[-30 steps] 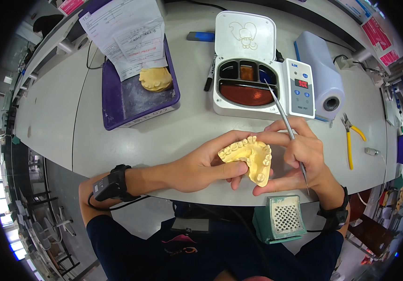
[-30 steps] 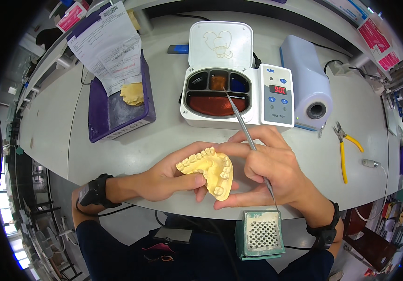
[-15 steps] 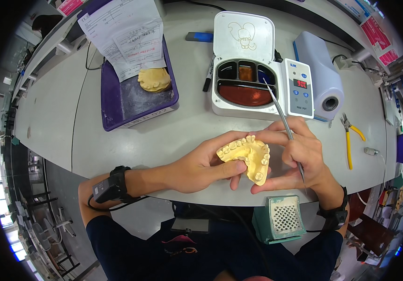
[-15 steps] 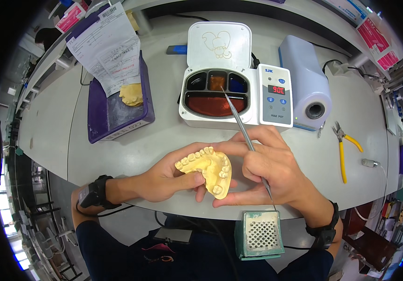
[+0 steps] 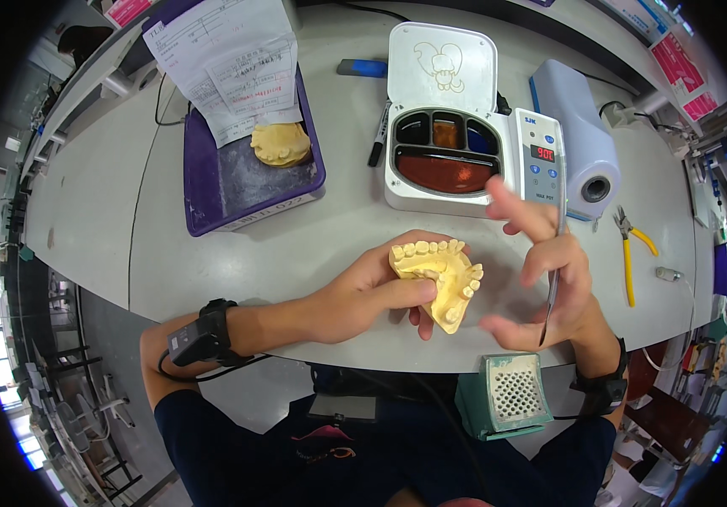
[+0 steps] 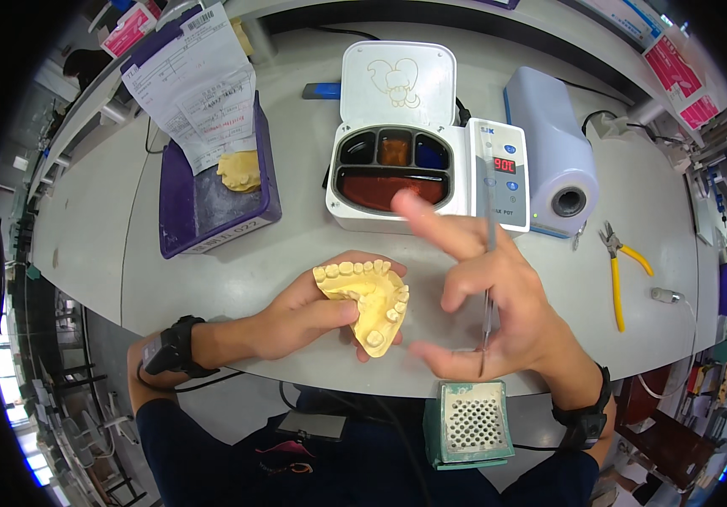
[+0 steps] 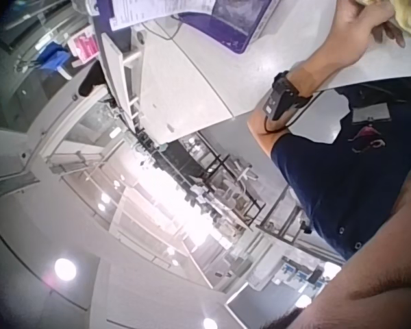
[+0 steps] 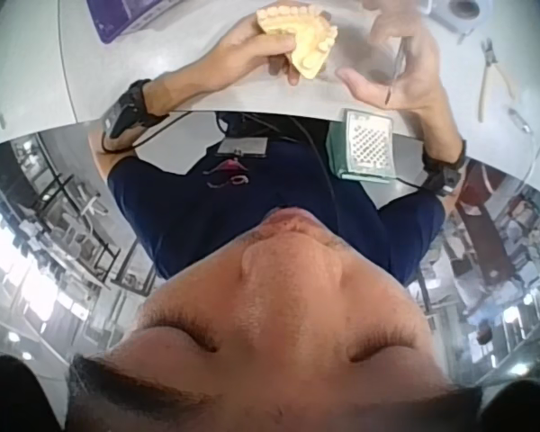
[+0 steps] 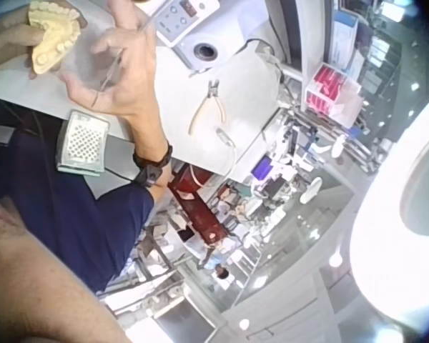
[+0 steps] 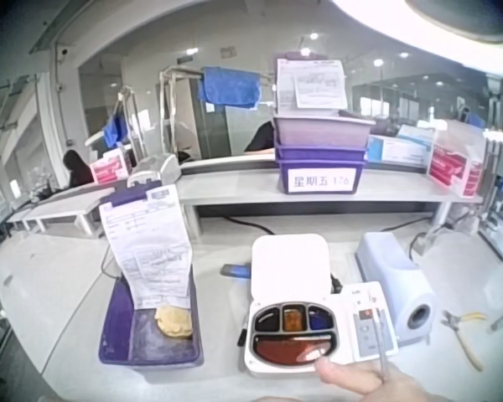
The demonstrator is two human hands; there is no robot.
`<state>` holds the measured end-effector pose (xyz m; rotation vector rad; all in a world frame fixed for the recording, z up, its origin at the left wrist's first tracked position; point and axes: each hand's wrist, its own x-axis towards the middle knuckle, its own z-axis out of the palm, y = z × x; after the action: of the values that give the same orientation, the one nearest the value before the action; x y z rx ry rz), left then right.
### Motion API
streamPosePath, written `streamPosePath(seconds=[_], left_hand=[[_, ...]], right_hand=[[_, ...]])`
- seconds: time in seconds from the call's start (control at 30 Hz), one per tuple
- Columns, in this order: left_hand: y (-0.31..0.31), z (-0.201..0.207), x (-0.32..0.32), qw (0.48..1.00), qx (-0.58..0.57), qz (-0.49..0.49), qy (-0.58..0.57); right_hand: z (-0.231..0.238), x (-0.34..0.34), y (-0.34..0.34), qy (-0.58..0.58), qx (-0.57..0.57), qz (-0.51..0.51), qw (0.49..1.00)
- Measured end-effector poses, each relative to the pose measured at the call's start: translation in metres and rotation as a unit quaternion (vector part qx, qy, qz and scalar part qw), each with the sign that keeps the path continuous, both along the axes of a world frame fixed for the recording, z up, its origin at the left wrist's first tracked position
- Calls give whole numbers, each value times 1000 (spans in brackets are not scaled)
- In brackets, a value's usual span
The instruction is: Applying and shaping wax on a dental cast using a heated wax carver tool.
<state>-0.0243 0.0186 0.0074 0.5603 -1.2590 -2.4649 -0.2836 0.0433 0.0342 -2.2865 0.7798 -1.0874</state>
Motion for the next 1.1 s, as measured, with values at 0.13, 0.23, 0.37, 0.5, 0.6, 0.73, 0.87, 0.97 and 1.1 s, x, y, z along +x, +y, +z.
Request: streamPosePath(seconds=[0.13, 0.23, 0.37, 0.5, 0.6, 0.73, 0.87, 0.97, 1.1], left_hand=[[1, -2, -2, 1000, 16, 20, 13], [1, 6, -4, 999, 13, 31, -8], [-2, 6, -3, 999, 35, 21, -16], [-2, 1, -4, 1000, -16, -1, 24], [-3, 2, -2, 1000, -20, -11, -20], [-2, 4, -4, 1000, -3, 4, -9], [-4, 7, -6, 1000, 7, -6, -20], [-4, 7, -6, 999, 9, -7, -31], [-3, 8, -4, 999, 6, -3, -32]], right_hand=[[-2, 0, 1, -63, 39, -10, 997], [5, -4, 1, -56, 58, 6, 997], [6, -10, 4, -64, 87, -51, 993], [8, -6, 3, -220, 197, -134, 946], [11, 0, 7, -283, 220, -100, 928], [4, -3, 3, -270, 234, -122, 926], [-5, -24, 0, -334, 346, -19, 876], [-3, -11, -1, -353, 358, 37, 864], [0, -8, 4, -279, 279, -122, 911]])
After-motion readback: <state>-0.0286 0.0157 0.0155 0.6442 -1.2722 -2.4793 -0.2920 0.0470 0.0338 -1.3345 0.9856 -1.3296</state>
